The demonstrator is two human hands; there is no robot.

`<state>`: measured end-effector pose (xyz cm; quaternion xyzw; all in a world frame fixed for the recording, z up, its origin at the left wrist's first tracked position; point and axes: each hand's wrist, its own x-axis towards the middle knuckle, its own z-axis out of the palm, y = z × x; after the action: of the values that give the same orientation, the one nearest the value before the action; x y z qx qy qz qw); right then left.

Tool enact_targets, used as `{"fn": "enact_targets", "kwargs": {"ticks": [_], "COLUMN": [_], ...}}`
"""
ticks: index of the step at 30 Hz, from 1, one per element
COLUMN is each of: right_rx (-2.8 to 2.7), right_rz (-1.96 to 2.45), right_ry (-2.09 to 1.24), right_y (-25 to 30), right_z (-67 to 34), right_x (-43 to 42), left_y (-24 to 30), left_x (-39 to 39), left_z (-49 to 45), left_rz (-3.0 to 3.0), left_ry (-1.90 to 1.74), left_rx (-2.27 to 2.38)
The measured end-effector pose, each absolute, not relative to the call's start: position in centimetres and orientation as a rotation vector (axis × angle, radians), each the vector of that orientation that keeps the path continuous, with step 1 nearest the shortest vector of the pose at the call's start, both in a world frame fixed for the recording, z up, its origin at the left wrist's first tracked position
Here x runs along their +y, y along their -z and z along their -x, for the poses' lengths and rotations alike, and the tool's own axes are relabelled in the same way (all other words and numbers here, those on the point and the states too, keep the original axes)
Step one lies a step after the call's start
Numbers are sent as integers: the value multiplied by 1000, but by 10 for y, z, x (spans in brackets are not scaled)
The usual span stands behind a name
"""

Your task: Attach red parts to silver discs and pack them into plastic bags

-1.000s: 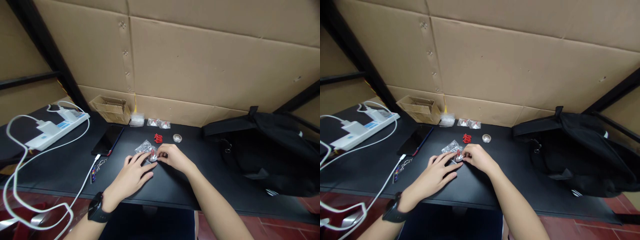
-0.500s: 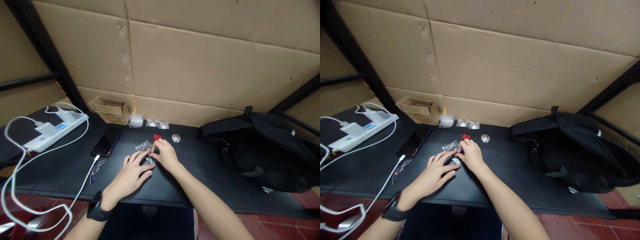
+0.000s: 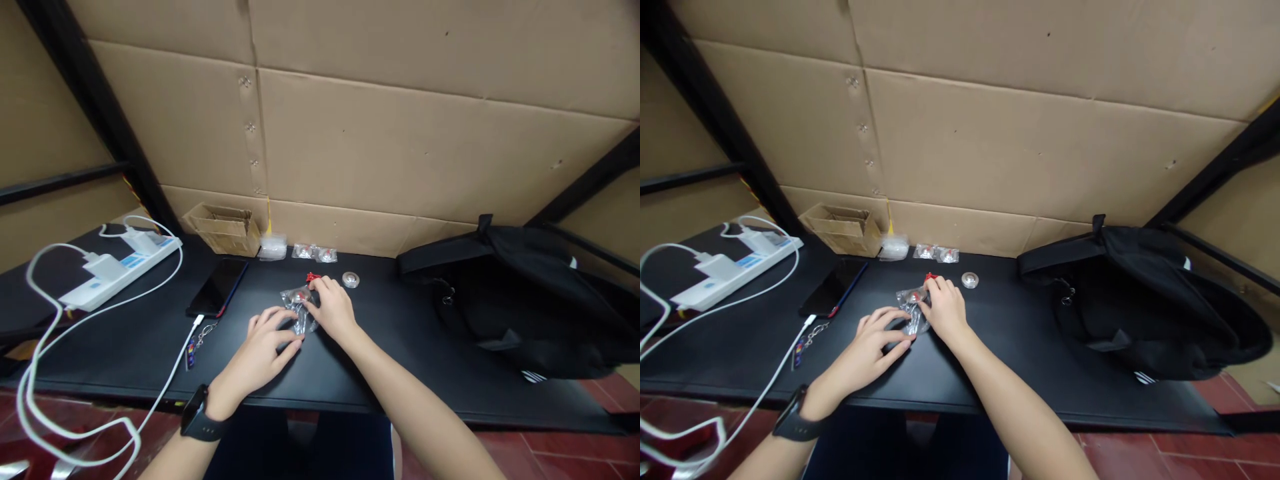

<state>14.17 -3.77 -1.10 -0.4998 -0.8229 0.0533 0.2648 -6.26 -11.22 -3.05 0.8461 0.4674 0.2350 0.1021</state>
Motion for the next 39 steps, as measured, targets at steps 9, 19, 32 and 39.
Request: {"fn": "enact_targets", "kwargs": {"ticks": [9, 19, 32, 39], "right_rx": [-2395, -2360, -2307, -2265], "right_rz": [985, 946, 1234, 1295], "right_ry": [-538, -628, -623, -389], "right_y": [-12, 4, 10, 10], "right_z": [-183, -175, -155, -152], "right_x": [-38, -29, -45, -50], "left_y": [41, 33, 36, 41], "left_x": [-98, -97, -99, -99], "left_z": [67, 66, 64, 62], "left_rz": [-2364, -2266, -2040, -2312], "left_ry": [-940, -920, -928, -784], "left_rx": [1724, 1697, 1820, 1762]}}
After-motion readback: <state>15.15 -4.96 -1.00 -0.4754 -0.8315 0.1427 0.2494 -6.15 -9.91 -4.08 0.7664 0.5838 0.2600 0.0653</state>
